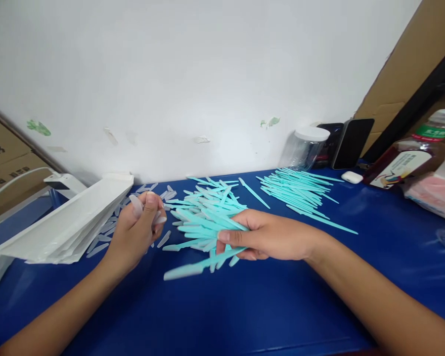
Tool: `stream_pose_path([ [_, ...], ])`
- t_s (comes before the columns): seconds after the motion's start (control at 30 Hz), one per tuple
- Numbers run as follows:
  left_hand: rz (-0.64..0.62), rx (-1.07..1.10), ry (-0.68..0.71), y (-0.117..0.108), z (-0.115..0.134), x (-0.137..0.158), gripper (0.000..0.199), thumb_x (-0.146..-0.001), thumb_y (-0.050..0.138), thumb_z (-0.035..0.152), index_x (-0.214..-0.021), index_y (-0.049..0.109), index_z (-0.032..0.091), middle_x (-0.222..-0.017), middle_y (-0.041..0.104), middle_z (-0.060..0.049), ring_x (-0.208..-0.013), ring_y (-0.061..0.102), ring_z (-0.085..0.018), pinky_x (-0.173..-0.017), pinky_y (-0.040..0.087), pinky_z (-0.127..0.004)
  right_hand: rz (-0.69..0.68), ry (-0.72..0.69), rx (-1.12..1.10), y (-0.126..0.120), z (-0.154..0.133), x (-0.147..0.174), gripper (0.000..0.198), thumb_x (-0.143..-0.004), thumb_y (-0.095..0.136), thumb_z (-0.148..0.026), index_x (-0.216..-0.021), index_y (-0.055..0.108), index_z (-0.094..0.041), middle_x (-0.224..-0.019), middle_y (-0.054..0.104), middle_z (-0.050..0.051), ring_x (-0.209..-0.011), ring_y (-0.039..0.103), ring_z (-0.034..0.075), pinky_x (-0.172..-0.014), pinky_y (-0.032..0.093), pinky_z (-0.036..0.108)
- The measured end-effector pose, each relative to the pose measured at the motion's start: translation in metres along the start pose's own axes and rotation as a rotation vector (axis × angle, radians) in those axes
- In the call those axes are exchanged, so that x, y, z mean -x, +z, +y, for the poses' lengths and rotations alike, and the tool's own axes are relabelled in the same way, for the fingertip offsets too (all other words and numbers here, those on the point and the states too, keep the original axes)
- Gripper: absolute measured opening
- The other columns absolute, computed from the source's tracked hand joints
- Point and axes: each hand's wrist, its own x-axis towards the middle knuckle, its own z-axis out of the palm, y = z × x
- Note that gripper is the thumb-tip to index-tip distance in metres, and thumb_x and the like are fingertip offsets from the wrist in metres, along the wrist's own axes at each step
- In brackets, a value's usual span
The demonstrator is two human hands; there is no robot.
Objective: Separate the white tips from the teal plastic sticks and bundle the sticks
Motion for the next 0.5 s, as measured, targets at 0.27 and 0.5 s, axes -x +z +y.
stream_pose_path([
  [0.27, -0.046, -0.183, 0.099, -0.0012, -0.0008, 0.0081, 0.051, -0.107, 0.049, 0.065, -0.085, 0.058, 0.020, -0.061, 0.048, 0.004, -0.048, 0.041, -0.009, -0.044, 0.033, -0.020, -0.123, -0.033, 0.087, 0.0021, 0.0005, -0.0022, 0.051, -0.106, 0.063, -0.060, -0.114, 0.081, -0.014, -0.064, 0.047, -0.005, -0.058, 0.043, 0.009, -0.053, 0.033, 0.022],
  [0.5, -0.070, -0.106, 0.047, 0.0000, -0.0041, 0.0030, 0.051, -0.105, 0.054, 0.066, -0.084, 0.056, 0.020, -0.059, 0.046, 0.007, -0.044, 0.038, -0.007, -0.041, 0.030, -0.019, -0.121, -0.049, 0.127, 0.0019, -0.0010, -0.0015, 0.050, -0.106, 0.061, -0.060, -0.115, 0.081, -0.015, -0.066, 0.048, -0.005, -0.059, 0.045, 0.009, -0.056, 0.036, 0.022],
])
